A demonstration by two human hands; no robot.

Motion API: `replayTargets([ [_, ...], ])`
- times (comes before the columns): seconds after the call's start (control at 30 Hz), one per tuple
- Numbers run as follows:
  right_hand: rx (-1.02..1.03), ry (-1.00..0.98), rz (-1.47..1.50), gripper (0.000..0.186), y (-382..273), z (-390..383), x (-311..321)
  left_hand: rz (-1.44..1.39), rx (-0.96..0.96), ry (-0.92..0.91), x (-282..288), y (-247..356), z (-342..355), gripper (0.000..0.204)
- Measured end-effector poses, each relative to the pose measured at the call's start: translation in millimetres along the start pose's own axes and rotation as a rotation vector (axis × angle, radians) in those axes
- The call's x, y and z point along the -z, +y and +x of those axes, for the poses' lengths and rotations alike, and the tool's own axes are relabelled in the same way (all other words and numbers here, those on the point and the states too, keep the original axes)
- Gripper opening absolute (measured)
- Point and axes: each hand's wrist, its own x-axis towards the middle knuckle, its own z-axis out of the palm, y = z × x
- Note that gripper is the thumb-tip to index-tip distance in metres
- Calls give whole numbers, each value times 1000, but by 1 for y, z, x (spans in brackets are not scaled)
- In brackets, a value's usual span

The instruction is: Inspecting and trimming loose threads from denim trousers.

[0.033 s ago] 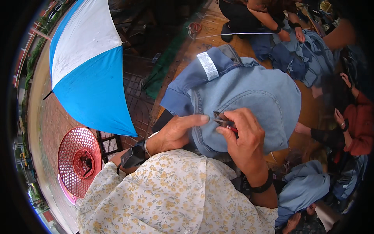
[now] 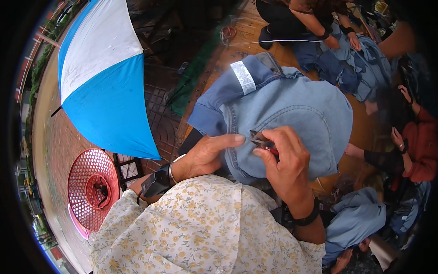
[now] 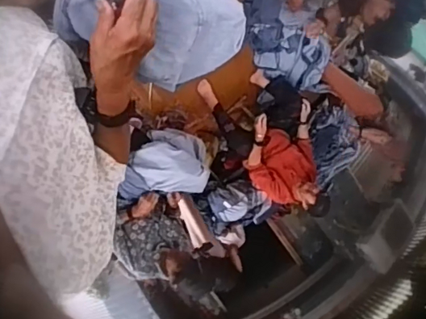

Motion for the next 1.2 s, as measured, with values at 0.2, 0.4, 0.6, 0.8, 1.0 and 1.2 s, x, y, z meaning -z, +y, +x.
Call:
replayTargets([
  [0.2, -80, 8, 69, 26, -3, 0, -2, -3, 6, -19, 1, -1, 1, 40],
  [0.4, -65, 28, 55, 19, -1, 0, -3, 12, -28, -38, 1, -3, 1, 41],
  [0.6, -60, 127, 89, 23, 5, -2, -2, -12, -15, -24, -3, 2, -4, 37],
  [0.8, -154, 39, 124, 25, -2, -2, 3, -11, -47, -62, 5, -3, 3, 39],
  [1.0, -108, 6, 131, 24, -3, -2, 3, 3, -91, -62, -1, -1, -2, 39],
  [1.2, -43, 9, -1, 23, -6, 1, 5, 4, -161, -77, -1, -3, 0, 38],
])
